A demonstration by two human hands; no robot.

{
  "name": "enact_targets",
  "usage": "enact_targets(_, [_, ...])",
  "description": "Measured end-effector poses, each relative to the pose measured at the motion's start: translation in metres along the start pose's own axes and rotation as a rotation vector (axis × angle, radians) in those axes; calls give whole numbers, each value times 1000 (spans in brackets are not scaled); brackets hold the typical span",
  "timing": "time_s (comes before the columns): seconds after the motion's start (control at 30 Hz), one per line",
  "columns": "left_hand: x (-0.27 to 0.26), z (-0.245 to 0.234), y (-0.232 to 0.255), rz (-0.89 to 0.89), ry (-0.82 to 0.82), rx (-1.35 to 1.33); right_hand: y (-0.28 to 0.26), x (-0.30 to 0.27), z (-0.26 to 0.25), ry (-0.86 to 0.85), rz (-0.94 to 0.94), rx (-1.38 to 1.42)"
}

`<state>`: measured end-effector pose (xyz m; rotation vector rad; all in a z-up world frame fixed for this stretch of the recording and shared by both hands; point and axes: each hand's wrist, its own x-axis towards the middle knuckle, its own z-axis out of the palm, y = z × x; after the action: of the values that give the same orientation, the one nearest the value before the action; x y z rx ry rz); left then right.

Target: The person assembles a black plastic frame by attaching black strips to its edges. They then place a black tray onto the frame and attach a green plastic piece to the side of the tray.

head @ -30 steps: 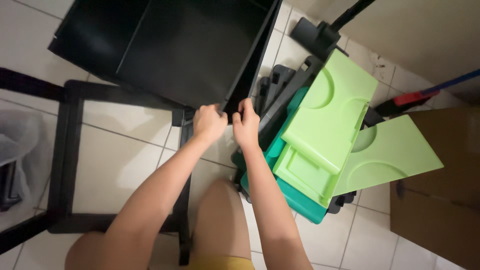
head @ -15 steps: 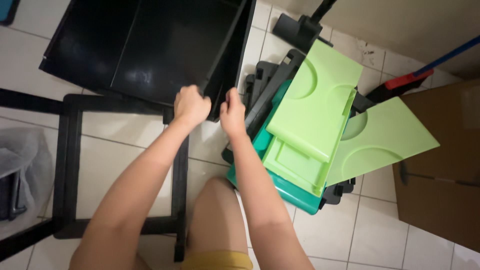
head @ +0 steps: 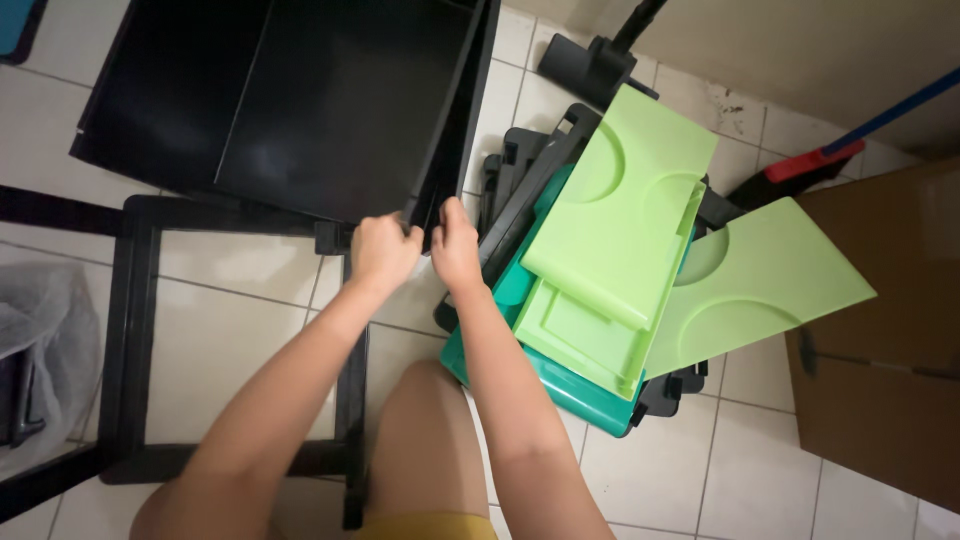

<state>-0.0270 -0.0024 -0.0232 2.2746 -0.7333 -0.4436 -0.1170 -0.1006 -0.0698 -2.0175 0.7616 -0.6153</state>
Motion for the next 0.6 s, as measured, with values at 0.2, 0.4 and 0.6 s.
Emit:
enact_targets(0.2, [7, -18, 19, -25, 65, 76, -4, 3, 4, 15, 47, -24])
enact_targets(0.4, [-1, -52, 58, 72, 117, 106, 21, 4, 10, 62, -75, -39])
enact_targets(0.6, [-20, -108, 92, 421, 333, 30, 59, 11, 5, -136, 213, 191])
